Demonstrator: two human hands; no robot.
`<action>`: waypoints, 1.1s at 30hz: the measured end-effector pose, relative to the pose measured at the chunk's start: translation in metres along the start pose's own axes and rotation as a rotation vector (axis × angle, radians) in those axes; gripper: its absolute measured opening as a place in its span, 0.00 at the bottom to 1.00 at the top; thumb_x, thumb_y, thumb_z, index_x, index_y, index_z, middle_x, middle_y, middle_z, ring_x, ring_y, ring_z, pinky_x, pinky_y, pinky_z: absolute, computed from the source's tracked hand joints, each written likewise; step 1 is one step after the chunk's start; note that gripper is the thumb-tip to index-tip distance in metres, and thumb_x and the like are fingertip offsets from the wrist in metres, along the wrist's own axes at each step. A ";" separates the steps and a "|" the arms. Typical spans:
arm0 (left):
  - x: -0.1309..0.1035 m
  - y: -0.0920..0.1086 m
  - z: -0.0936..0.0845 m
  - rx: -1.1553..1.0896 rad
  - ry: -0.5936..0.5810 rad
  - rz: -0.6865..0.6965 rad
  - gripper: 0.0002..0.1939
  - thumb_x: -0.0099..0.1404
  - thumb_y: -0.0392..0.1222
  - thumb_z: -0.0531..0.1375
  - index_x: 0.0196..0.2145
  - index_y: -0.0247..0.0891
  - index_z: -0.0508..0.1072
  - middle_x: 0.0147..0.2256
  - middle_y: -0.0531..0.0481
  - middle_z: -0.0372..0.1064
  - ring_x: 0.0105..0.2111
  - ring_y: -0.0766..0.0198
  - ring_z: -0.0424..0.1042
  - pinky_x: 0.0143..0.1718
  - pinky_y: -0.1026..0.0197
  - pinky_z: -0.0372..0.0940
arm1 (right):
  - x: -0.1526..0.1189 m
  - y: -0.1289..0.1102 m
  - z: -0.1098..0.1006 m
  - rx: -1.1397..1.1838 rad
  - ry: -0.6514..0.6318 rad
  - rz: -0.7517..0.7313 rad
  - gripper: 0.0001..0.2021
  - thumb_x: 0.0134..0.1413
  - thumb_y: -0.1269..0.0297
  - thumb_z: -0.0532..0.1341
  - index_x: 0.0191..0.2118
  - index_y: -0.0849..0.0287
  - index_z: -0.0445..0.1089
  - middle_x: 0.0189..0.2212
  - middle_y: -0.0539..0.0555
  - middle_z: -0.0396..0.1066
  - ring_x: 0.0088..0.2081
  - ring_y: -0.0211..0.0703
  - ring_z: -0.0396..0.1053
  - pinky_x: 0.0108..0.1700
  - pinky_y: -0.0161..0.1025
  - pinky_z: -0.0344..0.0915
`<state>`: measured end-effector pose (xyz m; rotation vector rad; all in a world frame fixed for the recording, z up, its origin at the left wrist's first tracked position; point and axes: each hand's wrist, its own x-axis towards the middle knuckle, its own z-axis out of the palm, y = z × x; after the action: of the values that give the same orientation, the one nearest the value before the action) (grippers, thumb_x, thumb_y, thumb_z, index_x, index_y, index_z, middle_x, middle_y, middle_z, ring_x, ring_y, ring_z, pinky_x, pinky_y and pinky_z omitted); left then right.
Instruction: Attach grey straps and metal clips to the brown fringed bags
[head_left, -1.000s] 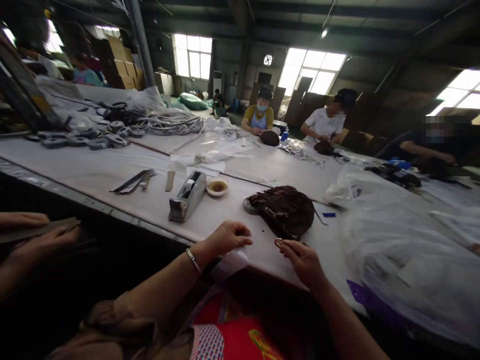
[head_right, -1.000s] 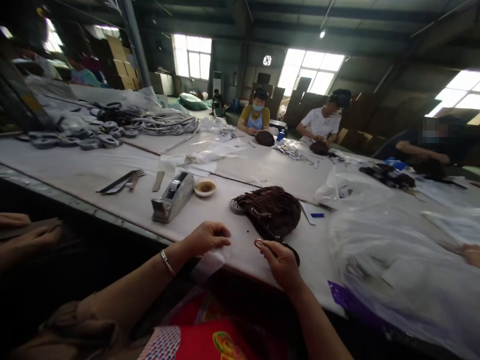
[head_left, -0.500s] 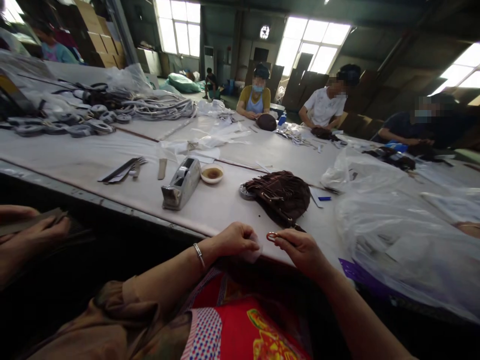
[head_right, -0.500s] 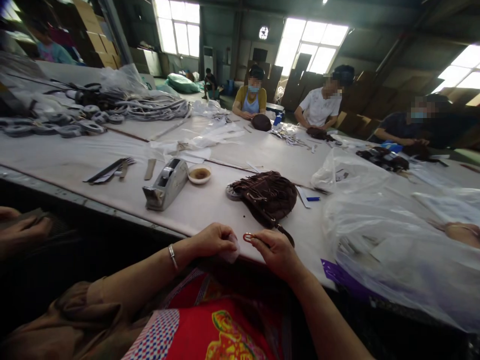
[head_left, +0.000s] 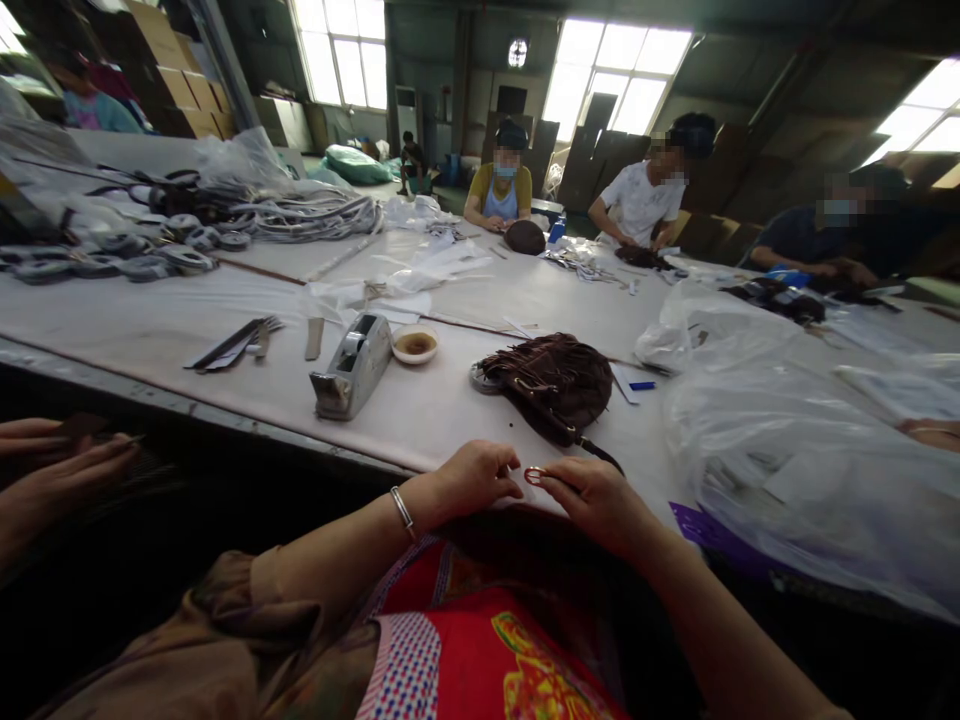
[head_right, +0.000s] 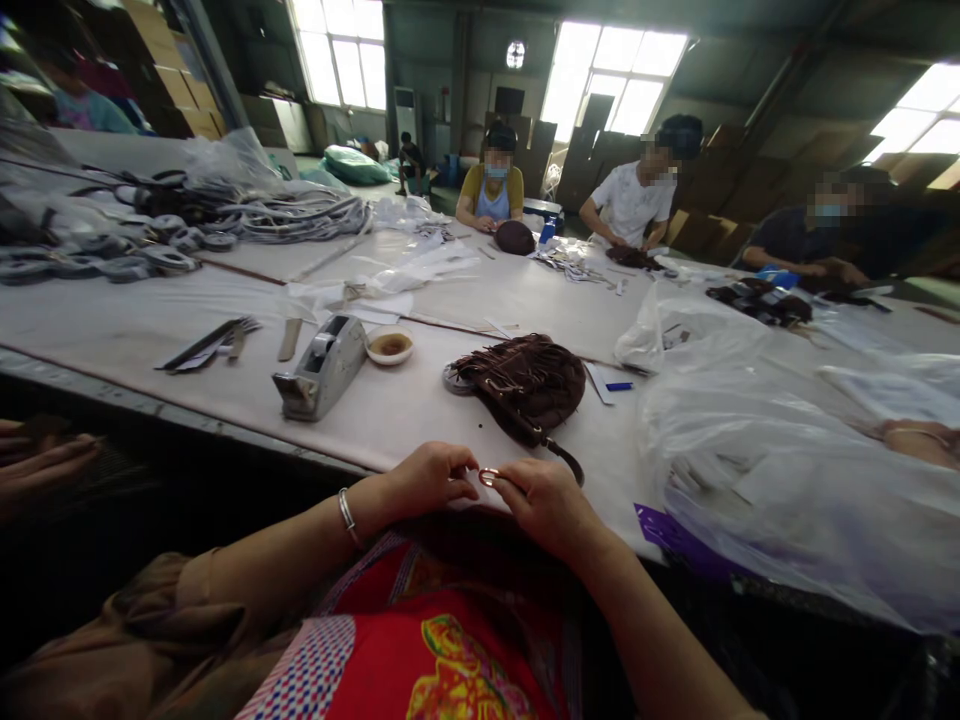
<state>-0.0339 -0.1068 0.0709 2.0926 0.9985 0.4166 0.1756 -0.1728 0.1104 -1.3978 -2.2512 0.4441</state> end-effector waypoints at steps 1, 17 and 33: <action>0.000 0.000 0.000 0.036 0.005 0.017 0.14 0.56 0.40 0.69 0.41 0.35 0.78 0.31 0.50 0.76 0.30 0.65 0.72 0.33 0.66 0.62 | 0.000 0.000 0.000 0.012 -0.006 0.009 0.14 0.66 0.57 0.56 0.40 0.55 0.78 0.32 0.54 0.77 0.32 0.40 0.72 0.38 0.35 0.64; 0.000 0.002 -0.003 0.129 0.017 0.107 0.13 0.58 0.40 0.66 0.42 0.35 0.78 0.34 0.47 0.77 0.34 0.60 0.74 0.36 0.64 0.62 | 0.005 0.001 0.004 0.006 -0.110 0.046 0.18 0.67 0.55 0.53 0.37 0.56 0.78 0.30 0.55 0.76 0.32 0.41 0.70 0.37 0.36 0.62; 0.002 0.003 -0.003 -0.096 -0.211 0.020 0.16 0.64 0.48 0.58 0.33 0.34 0.80 0.25 0.52 0.72 0.25 0.69 0.62 0.24 0.68 0.53 | 0.000 0.009 0.007 -0.005 -0.283 0.012 0.12 0.64 0.57 0.56 0.42 0.56 0.74 0.34 0.54 0.76 0.36 0.43 0.71 0.37 0.35 0.60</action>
<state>-0.0333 -0.1049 0.0751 2.0134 0.8191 0.2427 0.1787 -0.1695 0.1001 -1.4278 -2.4668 0.6786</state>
